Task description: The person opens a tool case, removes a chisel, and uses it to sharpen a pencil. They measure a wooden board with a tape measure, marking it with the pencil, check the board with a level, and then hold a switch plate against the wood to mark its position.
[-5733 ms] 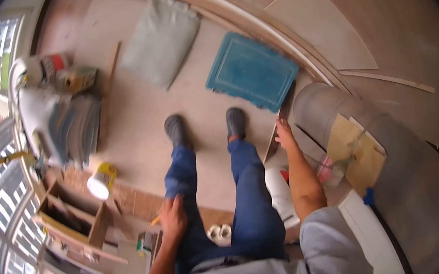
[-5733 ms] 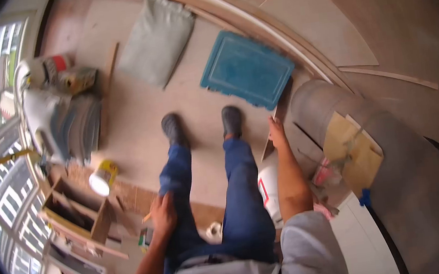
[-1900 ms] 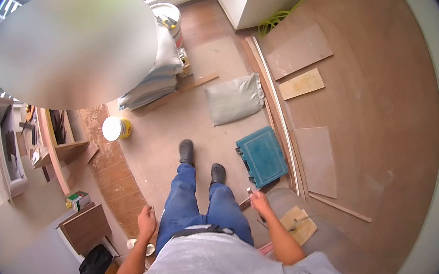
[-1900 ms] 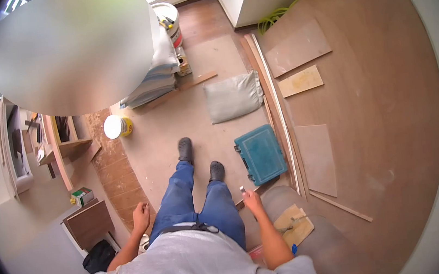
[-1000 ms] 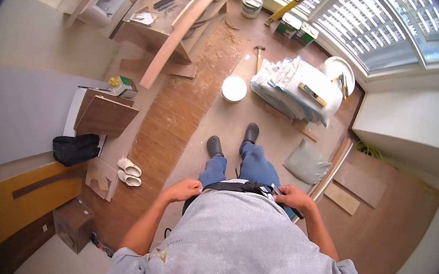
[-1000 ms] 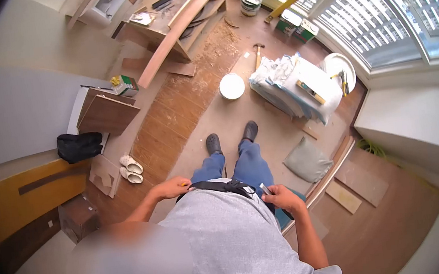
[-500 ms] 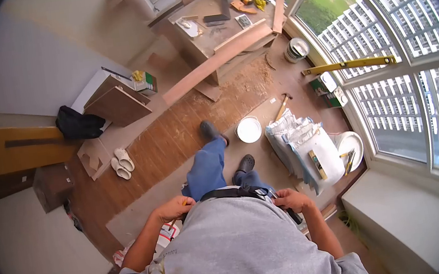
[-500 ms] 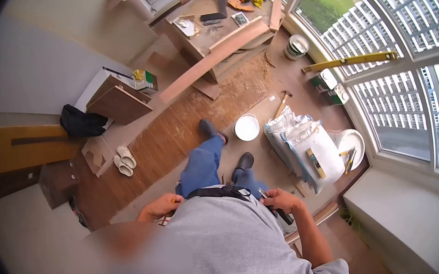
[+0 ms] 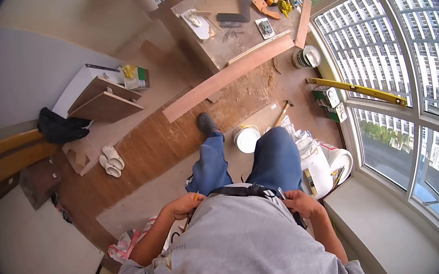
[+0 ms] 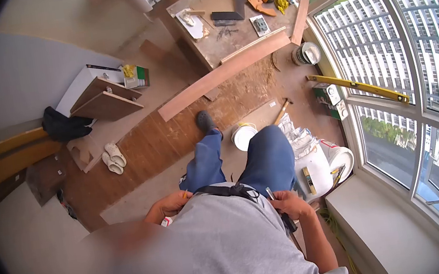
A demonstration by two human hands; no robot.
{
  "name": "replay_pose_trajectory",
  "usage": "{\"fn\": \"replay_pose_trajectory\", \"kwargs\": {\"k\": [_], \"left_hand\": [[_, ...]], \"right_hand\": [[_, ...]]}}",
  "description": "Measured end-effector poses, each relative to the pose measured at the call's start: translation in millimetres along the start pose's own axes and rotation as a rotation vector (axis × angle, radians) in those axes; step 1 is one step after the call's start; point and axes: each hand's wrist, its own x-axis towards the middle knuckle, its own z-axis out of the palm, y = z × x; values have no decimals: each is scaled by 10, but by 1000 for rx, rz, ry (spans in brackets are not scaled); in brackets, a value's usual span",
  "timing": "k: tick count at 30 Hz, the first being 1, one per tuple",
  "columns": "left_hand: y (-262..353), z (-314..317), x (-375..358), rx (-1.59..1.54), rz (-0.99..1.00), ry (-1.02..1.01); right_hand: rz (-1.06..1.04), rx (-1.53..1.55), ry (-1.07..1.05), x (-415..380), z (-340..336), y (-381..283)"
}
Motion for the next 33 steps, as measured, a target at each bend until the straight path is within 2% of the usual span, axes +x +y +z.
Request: {"fn": "replay_pose_trajectory", "kwargs": {"k": [3,5,8,9,11,12,13,15,18,19,21,22,24,25,29,30,33], "left_hand": [[-88,47,123,-73,41,46],[-17,109,167,-141,1,36],[197,351,227,-274,-20,186],[151,280,349,-278,-19,170],[42,114,712,-196,119,229],[632,397,537,-249,142,328],[894,419,659,-261,151,316],[1341,350,1054,-449,496,409],[2260,258,1741,-442,890,256],[2541,285,1950,-432,882,242],[3052,320,2362,-308,1017,164],[3234,343,2537,-302,1029,150],[3464,351,2776,-340,1071,51],[3498,332,2851,-334,1085,44],[3479,198,3002,-150,1238,138],[3437,150,3005,-48,1299,196],[3343,118,3127,106,1462,349]], "right_hand": [[31,-23,38,50,-41,-201],[81,27,50,54,-83,-346],[105,61,145,122,-156,-697],[110,101,193,146,-181,-867],[37,-38,234,344,-363,-1243],[-74,-238,294,503,-475,-1479],[-186,-442,346,705,-603,-1735],[-468,-459,342,1201,-648,-2391],[-946,-474,195,2058,-749,-3305],[-1083,-477,171,2319,-720,-3519],[-1204,-211,-21,2571,-459,-3829],[-1241,-251,-83,2679,-454,-3906],[-1557,-419,-130,3040,-561,-4008],[-1832,-555,-119,3217,-652,-4073],[-1981,-534,68,3600,-1039,-3996],[-1995,-512,193,3623,-1081,-3982],[-1770,-148,-75,3620,-1083,-3867]]}}
